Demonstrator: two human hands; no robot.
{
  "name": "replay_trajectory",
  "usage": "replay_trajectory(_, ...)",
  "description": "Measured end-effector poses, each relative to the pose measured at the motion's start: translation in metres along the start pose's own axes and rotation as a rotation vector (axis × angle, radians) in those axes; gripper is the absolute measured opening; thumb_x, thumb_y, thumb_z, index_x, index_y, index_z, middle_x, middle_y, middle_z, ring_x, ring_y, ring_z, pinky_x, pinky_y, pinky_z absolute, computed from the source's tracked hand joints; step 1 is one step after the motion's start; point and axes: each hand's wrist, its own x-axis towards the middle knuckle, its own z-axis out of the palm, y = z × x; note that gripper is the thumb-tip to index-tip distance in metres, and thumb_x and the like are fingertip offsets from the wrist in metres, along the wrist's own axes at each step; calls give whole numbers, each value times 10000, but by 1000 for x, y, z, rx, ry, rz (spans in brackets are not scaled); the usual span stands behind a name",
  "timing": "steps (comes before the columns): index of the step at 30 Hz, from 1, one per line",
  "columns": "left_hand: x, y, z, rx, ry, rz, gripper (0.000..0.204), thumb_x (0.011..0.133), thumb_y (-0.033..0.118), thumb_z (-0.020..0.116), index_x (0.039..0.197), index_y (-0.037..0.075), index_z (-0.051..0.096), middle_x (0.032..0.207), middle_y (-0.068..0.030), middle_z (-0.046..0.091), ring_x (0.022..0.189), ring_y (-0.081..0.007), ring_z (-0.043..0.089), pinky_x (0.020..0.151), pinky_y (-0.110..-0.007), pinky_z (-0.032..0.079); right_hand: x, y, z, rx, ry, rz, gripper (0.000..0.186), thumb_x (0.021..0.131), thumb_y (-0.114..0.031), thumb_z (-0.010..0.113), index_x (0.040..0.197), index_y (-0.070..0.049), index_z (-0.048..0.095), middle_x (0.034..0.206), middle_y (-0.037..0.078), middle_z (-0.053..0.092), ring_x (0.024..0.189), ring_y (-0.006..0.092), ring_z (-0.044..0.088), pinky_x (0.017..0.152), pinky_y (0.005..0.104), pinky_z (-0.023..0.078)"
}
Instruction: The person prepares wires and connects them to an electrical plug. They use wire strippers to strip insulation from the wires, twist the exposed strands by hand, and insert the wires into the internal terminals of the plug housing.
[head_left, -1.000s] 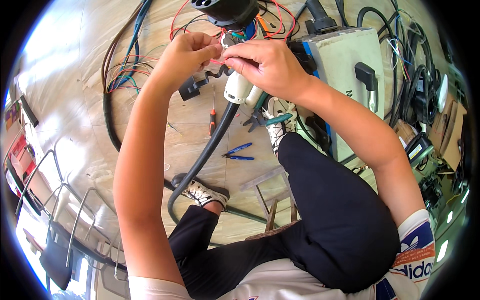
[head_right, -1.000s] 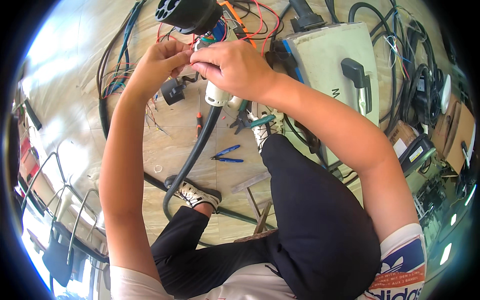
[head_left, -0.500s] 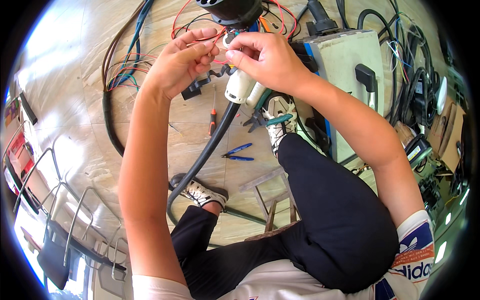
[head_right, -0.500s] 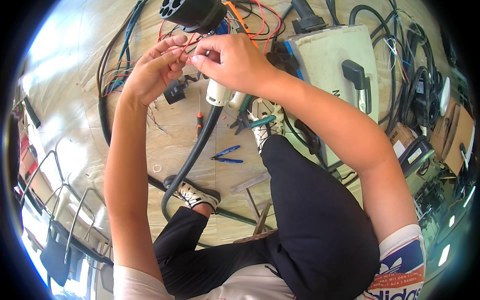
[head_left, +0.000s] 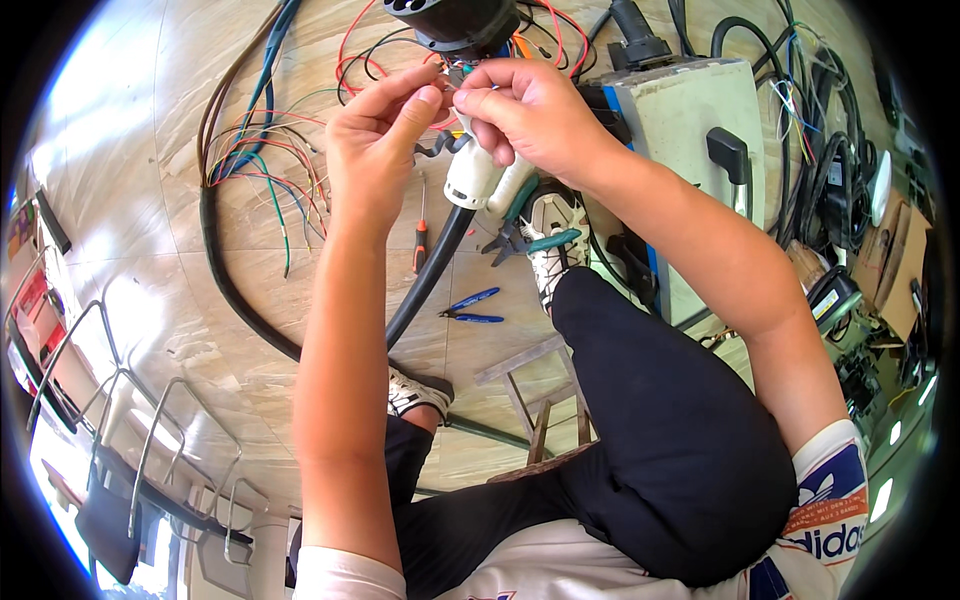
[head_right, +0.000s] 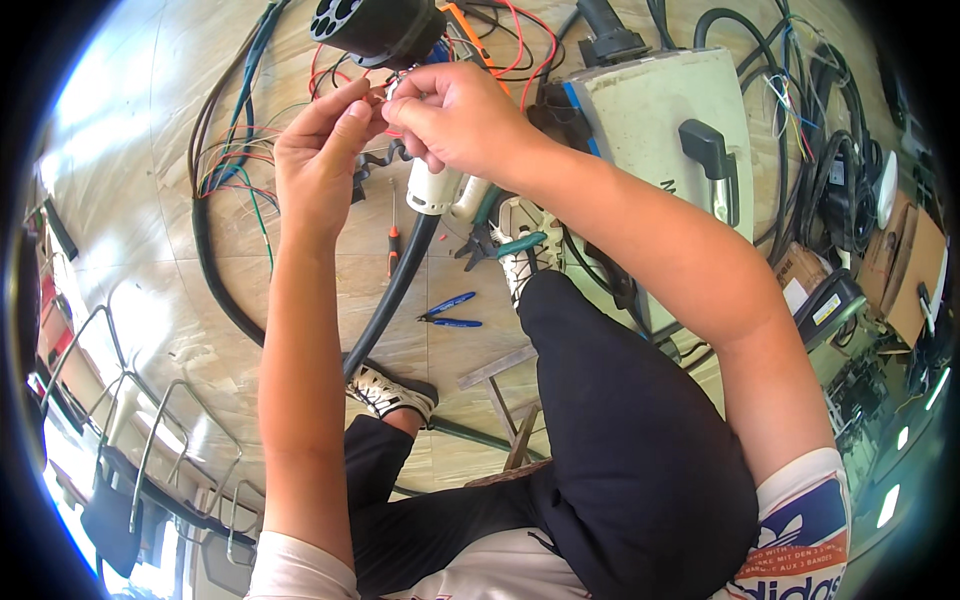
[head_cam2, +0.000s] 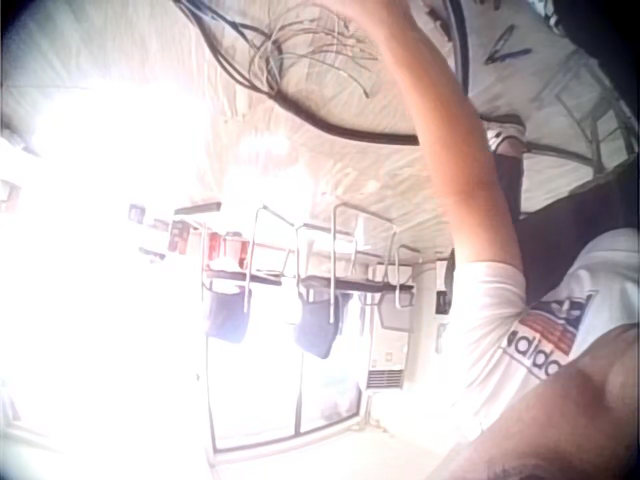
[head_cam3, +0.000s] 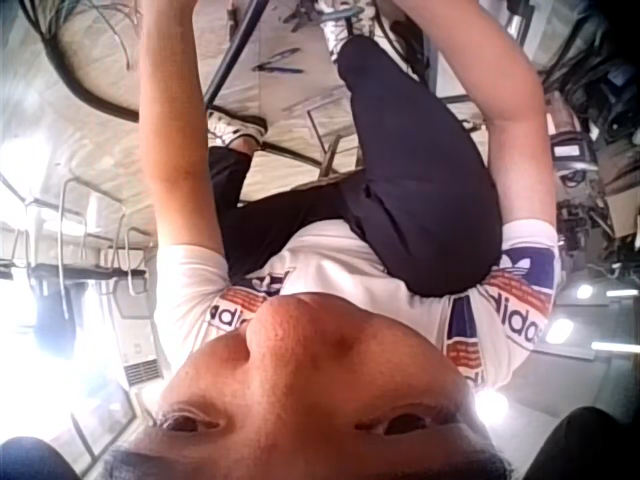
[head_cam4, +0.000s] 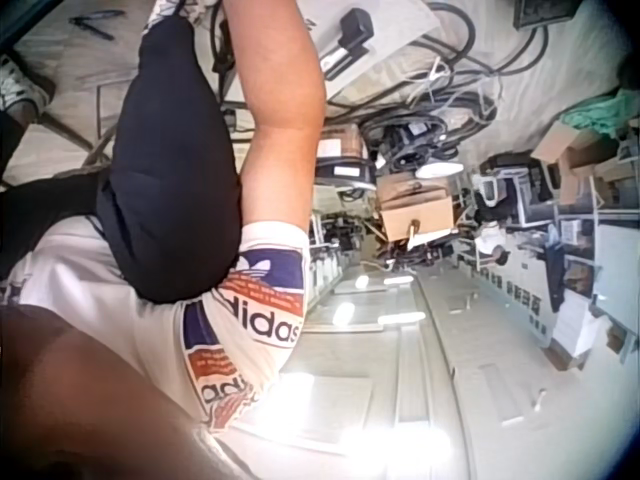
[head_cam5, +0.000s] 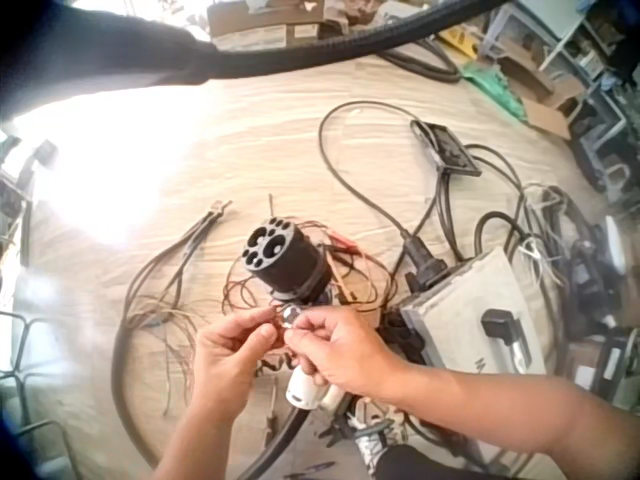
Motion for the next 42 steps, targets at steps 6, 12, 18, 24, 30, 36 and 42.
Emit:
replay_trajectory(6,-7,-4,10,67,28,50,288,957,57,620,1213,-75,626,1120,-171,687,971,-218,690,912,-346,559,-2,5,-4,142,-24,24,188,934,-196,605,825,-46,629,650,23,598,517,87,527,533,248,427)
replay_trajectory(12,-6,-7,18,111,29,57,262,964,45,598,1192,-78,640,1129,-166,684,961,-211,686,903,-344,563,-4,5,-12,266,-69,75,190,932,-183,603,788,-59,614,638,29,594,517,106,524,537,259,434)
replay_trajectory(18,-2,-11,13,-44,-29,40,236,967,39,579,1160,-75,653,1070,-159,697,931,-198,686,876,-343,577,-6,5,-17,301,-90,114,185,933,-175,607,786,-63,598,646,33,588,516,113,511,540,269,439)
replay_trajectory(24,-2,-10,19,1,40,17,197,932,26,649,1105,-58,686,992,-135,719,877,-179,702,819,-293,578,-6,5,-17,299,-102,101,190,938,-176,607,786,-62,596,653,31,590,519,110,507,544,273,442)
replay_trajectory(30,-2,-12,21,35,66,80,187,914,-2,665,1090,-61,688,974,-134,717,857,-179,708,792,-280,578,-6,4,-16,288,-103,100,190,938,-175,607,788,-58,602,654,32,596,525,108,519,549,269,448)
replay_trajectory(36,-4,-10,20,100,56,111,182,913,-14,661,1087,-63,682,1037,-138,710,902,-168,686,827,-297,589,-5,6,-16,221,-101,75,184,932,-178,609,796,-53,606,648,31,596,533,103,529,557,262,445)
replay_trajectory(42,-4,-8,19,131,47,102,178,905,-33,660,1079,-60,684,1041,-131,714,908,-162,685,827,-297,591,-5,5,-15,194,-98,71,179,923,-178,614,795,-55,600,647,29,594,538,103,528,560,260,433)
